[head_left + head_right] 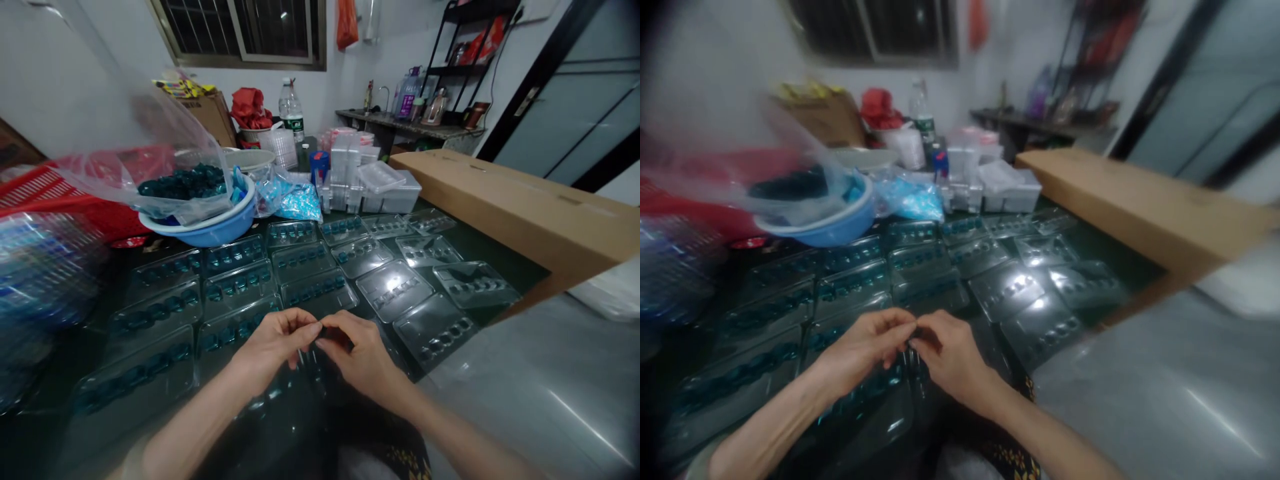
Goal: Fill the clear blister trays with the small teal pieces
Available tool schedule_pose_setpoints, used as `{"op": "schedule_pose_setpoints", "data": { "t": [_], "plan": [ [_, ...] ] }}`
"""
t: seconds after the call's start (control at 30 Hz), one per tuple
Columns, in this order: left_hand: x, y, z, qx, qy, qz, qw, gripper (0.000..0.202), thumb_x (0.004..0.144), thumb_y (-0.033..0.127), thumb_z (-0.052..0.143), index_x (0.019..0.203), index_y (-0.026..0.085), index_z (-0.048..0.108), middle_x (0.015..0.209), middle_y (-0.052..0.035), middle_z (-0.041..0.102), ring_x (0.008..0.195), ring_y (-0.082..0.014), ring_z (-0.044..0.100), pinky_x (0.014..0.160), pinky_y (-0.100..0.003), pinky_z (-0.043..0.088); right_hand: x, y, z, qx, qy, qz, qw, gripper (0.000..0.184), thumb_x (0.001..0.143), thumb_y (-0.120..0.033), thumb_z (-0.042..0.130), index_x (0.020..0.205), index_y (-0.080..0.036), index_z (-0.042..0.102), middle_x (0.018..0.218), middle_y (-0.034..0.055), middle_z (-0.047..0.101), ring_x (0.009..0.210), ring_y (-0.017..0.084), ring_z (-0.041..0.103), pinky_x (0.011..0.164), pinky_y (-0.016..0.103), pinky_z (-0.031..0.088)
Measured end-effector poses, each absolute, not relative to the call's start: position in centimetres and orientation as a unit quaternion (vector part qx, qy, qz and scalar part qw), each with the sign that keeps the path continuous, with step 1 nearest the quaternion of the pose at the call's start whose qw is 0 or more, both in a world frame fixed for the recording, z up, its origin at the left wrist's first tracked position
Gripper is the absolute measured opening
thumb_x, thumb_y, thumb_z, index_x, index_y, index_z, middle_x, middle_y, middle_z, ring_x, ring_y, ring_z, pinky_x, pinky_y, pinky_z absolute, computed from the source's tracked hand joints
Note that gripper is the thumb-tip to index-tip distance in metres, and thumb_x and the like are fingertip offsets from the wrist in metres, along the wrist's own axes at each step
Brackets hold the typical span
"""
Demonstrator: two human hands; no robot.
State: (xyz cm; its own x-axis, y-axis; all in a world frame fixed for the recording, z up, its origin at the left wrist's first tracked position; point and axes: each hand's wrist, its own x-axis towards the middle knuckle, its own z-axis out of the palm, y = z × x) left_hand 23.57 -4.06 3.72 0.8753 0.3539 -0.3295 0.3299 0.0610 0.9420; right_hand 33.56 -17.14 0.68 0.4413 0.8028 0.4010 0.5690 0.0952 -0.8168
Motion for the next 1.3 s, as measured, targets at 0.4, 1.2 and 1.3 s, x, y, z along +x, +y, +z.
{"op": "schedule_pose_setpoints", "data": {
  "t": [0.4,1.2,1.3],
  "plan": [
    [24.0,-5.6,4.3,0.588,0.211,0.050,0.779,0.015,0.067,0.025,0.066,0.066,0.014,0.056,0.057,0.0029,0.050,0.046,-0.0050,0.039,0.044,-0.019,0.028,33.2,-17.7,1.4,-0.486,-0.258,0.354,0.756,0.013,0.073,-0.021,0.061,0.086,-0.018,0.061,0.069,-0.0025,0.053,0.046,0.004,0.043,0.043,0.018,0.035],
    [28.4,-5.7,4.1,0.590,0.277,0.061,0.756,0.026,0.072,0.040,0.057,0.085,0.017,0.055,0.069,0.0002,0.054,0.055,-0.0094,0.047,0.041,-0.018,0.030,39.2,-18.0,1.8,-0.729,-0.505,0.031,0.461,0.011,0.077,-0.021,0.058,0.087,-0.019,0.060,0.079,0.0021,0.057,0.070,0.013,0.055,0.061,0.023,0.043],
    [28.4,-4.6,4.7,0.651,0.291,0.067,0.698,0.024,0.074,0.037,0.055,0.086,0.017,0.056,0.077,-0.0013,0.056,0.063,-0.0116,0.049,0.046,-0.020,0.035,44.3,-15.7,1.5,-0.805,-0.481,-0.055,0.342,0.014,0.079,-0.024,0.055,0.091,-0.018,0.062,0.080,0.0031,0.059,0.071,0.013,0.056,0.064,0.023,0.043]
  ]
}}
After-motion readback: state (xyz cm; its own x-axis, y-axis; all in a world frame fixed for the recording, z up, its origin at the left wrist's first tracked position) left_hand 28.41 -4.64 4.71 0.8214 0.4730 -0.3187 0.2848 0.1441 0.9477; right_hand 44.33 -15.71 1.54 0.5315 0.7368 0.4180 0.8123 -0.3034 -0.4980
